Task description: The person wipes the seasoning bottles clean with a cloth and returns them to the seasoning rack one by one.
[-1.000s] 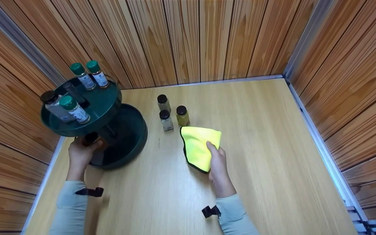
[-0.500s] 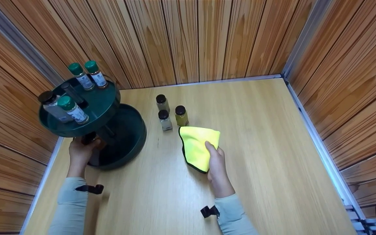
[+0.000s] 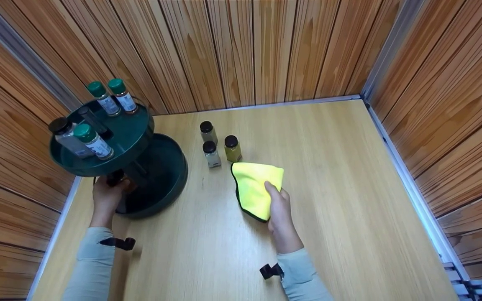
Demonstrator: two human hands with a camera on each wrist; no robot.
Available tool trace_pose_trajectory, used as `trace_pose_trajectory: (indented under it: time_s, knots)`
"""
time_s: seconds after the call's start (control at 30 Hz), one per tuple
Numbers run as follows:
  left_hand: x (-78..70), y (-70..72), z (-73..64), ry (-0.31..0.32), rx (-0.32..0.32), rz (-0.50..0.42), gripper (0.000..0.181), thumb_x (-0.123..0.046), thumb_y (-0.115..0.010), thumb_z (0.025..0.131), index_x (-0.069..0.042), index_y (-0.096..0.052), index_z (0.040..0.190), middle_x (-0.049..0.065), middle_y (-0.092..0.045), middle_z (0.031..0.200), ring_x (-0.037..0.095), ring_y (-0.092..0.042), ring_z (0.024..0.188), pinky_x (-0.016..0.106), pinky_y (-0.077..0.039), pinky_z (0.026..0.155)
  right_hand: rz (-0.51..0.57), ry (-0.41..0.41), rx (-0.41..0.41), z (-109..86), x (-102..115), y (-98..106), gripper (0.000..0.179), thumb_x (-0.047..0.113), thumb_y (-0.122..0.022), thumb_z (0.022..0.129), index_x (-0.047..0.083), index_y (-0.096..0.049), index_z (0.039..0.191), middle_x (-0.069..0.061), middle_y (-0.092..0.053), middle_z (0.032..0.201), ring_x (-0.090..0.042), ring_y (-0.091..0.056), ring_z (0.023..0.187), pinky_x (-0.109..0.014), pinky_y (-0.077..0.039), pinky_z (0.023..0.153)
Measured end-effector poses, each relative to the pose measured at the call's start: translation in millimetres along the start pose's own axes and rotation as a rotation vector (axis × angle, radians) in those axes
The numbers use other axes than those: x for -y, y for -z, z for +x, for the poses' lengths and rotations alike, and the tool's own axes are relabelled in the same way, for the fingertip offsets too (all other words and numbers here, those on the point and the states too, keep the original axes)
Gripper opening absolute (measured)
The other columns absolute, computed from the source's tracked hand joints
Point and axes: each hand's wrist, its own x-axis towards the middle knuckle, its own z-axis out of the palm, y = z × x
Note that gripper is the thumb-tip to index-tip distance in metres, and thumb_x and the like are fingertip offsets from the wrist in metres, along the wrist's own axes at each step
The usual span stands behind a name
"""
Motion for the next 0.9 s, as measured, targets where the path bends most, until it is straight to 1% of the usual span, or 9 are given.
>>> trace_pose_trajectory:
  time_s: [0.13,0.27,0.4,0.5,0.6,0.7,0.8,0.83,0.9]
  knots:
    - [1.8,-3.0,0.3,-0.02,-0.018,-0.001,0.039,-0.013,-0.067,0.096,-0.002,-0.056,0.132,0.016,-0.064,0.127,0.029,-0.057,0.12,0.046,-0.045,0.108,-0.006,-0.006,0.004,-0.2,0.2,0.3,0.042,0.036,-0.052,0.107,0.002,-0.05,0.131,-0.004,-0.07,0.103,-0.02,-0.069,0.093,-0.034,-0.057,0.079]
    - [3.3,-4.6,0.9,-0.04,-0.007,-0.005,0.038,-0.012,-0.065,0.098,-0.004,-0.053,0.132,0.014,-0.061,0.125,0.028,-0.056,0.118,0.046,-0.046,0.107,-0.011,-0.002,-0.002,0.1,0.4,1.2,0.042,0.037,-0.052,0.107,0.002,-0.051,0.13,-0.004,-0.069,0.102,-0.02,-0.069,0.092,-0.033,-0.056,0.078]
    - [2.7,-6.6,0.8,-0.048,0.008,-0.063,0.036,-0.008,-0.062,0.099,-0.004,-0.049,0.133,0.014,-0.058,0.123,0.026,-0.057,0.115,0.044,-0.049,0.103,-0.01,0.007,-0.008,0.2,0.8,1.3,0.041,0.037,-0.053,0.106,0.002,-0.052,0.127,-0.004,-0.07,0.1,-0.02,-0.069,0.091,-0.033,-0.056,0.077]
    - [1.8,-8.0,0.2,-0.049,0.032,-0.135,0.038,-0.003,-0.058,0.1,-0.005,-0.045,0.136,0.015,-0.056,0.122,0.027,-0.057,0.113,0.044,-0.053,0.1,-0.015,0.013,-0.003,-0.2,1.3,1.0,0.04,0.037,-0.052,0.107,0.002,-0.052,0.126,-0.004,-0.069,0.1,-0.02,-0.068,0.09,-0.033,-0.056,0.076]
    - [0.4,-7.9,-0.1,-0.038,0.061,-0.177,0.041,-0.001,-0.056,0.1,-0.006,-0.041,0.138,0.016,-0.054,0.123,0.029,-0.059,0.114,0.045,-0.055,0.098,-0.018,0.013,0.001,-0.3,2.0,0.7,0.039,0.037,-0.052,0.107,0.002,-0.051,0.125,-0.004,-0.067,0.099,-0.02,-0.067,0.089,-0.032,-0.055,0.074]
    - [-0.5,-6.1,1.3,-0.032,0.074,-0.129,0.043,-0.005,-0.057,0.101,-0.006,-0.041,0.141,0.016,-0.054,0.128,0.03,-0.058,0.119,0.045,-0.053,0.102,-0.01,0.009,-0.005,-0.1,3.4,0.1,0.04,0.037,-0.053,0.106,0.002,-0.051,0.123,-0.004,-0.068,0.098,-0.02,-0.068,0.088,-0.032,-0.056,0.074]
    - [-0.6,-2.8,2.6,-0.024,0.082,-0.058,0.05,-0.01,-0.06,0.101,-0.006,-0.04,0.147,0.017,-0.055,0.137,0.03,-0.055,0.127,0.046,-0.047,0.109,-0.011,0.003,-0.013,-0.1,4.8,-0.3,0.04,0.037,-0.053,0.106,0.001,-0.051,0.123,-0.004,-0.068,0.096,-0.019,-0.068,0.087,-0.032,-0.056,0.074]
    - [-0.6,-1.6,2.5,-0.018,0.084,-0.045,0.052,-0.011,-0.061,0.101,-0.007,-0.039,0.149,0.016,-0.055,0.14,0.03,-0.054,0.129,0.046,-0.045,0.111,-0.012,0.0,-0.014,-0.2,5.2,-0.5,0.04,0.038,-0.053,0.106,0.001,-0.05,0.123,-0.003,-0.068,0.096,-0.019,-0.068,0.087,-0.032,-0.056,0.074]
    - [-0.1,0.3,2.3,-0.003,0.094,-0.053,0.055,-0.012,-0.063,0.101,-0.008,-0.039,0.15,0.015,-0.054,0.142,0.029,-0.054,0.131,0.045,-0.045,0.111,-0.015,-0.007,-0.017,-0.3,5.6,-0.4,0.04,0.038,-0.053,0.106,0.001,-0.05,0.123,-0.003,-0.068,0.096,-0.019,-0.068,0.087,-0.031,-0.056,0.075]
